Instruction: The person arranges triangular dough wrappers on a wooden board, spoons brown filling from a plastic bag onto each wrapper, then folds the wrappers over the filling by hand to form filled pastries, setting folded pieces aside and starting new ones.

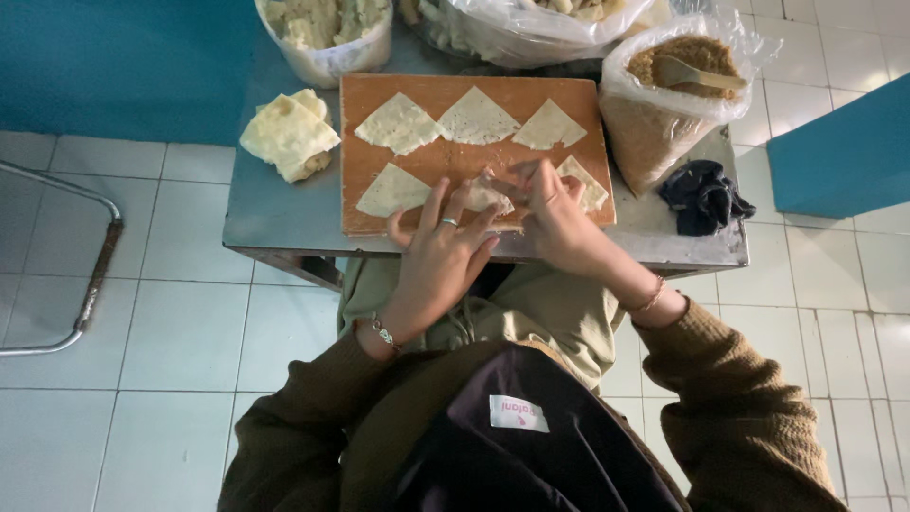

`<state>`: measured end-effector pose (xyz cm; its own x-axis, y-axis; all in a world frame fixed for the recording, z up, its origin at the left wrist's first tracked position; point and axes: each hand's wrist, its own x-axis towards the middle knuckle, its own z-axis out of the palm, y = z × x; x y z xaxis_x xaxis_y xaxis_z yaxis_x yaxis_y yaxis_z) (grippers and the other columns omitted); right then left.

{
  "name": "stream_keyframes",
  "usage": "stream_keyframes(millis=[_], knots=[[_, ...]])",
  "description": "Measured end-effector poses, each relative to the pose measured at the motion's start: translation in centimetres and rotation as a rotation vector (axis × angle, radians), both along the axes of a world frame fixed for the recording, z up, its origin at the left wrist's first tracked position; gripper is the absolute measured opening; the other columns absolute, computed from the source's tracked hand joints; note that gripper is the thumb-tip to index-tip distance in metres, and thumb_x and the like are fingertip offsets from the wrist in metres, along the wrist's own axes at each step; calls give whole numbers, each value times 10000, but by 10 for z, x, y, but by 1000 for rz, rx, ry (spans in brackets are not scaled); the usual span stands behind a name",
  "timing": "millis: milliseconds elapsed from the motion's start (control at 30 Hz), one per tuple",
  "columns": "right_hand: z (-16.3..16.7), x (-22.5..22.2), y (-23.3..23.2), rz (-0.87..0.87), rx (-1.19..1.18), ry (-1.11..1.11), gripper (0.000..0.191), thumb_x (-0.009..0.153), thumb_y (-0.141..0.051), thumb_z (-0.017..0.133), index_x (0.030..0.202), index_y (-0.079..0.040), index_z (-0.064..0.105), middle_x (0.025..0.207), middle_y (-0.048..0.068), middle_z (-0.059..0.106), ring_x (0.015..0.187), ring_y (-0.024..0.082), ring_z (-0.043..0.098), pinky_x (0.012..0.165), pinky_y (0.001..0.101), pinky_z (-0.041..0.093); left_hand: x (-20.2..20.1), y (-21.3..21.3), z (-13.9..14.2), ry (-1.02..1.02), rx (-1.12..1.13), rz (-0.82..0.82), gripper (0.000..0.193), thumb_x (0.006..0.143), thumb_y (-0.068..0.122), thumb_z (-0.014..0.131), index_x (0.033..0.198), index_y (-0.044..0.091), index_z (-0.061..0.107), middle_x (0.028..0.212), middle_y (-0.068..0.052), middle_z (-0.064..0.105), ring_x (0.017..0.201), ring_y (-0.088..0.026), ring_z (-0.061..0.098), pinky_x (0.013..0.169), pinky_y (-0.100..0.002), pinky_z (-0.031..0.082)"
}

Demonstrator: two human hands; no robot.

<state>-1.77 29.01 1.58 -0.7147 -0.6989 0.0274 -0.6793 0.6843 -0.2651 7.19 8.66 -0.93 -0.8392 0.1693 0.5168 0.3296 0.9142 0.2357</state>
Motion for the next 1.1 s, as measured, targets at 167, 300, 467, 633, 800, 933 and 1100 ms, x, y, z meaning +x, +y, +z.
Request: stream_keyframes(millis=[167,300,467,633,800,933,1100], knots=[[-1,30,-19,46,175,606,468,909,-202,597,1345,-36,560,1417,63,600,1401,172,457,1054,661,235,0,-2,1,-70,-18,34,267,1017,419,625,1242,318,728,1521,-37,510,1468,-298,369,1066,-677,199],[5,30,-18,128,350,894,206,995,-304,564,1171,-197,578,1462,58,616,1494,129,417,1138,624,164,2,-7,6,-148,-21,17,204,993,392,628,1155,316,726,1555,-32,509,1482,-303,357,1065,-678,200],[19,26,-4,180,414,871,270,1019,-322,558,1259,-210,614,1418,1,641,1459,99,443,1150,621,164,3,-7,10,-71,39,-24,370,1004,340,629,1374,346,651,1552,-71,503,1477,-324,346,1068,-672,198],[33,20,9,142,221,668,488,1039,-209,584,1514,-96,591,1535,-42,601,1472,120,445,1140,620,205,5,-6,7,-89,33,-9,432,986,331,669,1413,372,617,1542,-67,517,1467,-322,360,1064,-670,192],[24,13,-3,171,131,536,482,959,-166,604,1435,-96,588,1555,-11,538,1492,156,411,1123,698,171,2,-4,0,-83,23,-6,426,956,312,686,1374,380,650,1543,-56,518,1481,-330,344,1078,-664,191],[14,13,-5,208,79,511,372,984,-206,599,1349,-136,603,1622,-22,492,1517,159,374,1145,711,149,2,-6,-3,-122,39,-18,358,971,328,688,1328,361,689,1552,-41,514,1498,-330,323,1082,-672,174],[8,22,-5,221,343,756,206,1029,-283,538,1217,-234,604,1652,-12,463,1548,97,341,1176,673,59,3,-8,-1,-107,2,-17,318,981,340,673,1297,346,708,1590,-33,480,1511,-328,306,1096,-669,175]])
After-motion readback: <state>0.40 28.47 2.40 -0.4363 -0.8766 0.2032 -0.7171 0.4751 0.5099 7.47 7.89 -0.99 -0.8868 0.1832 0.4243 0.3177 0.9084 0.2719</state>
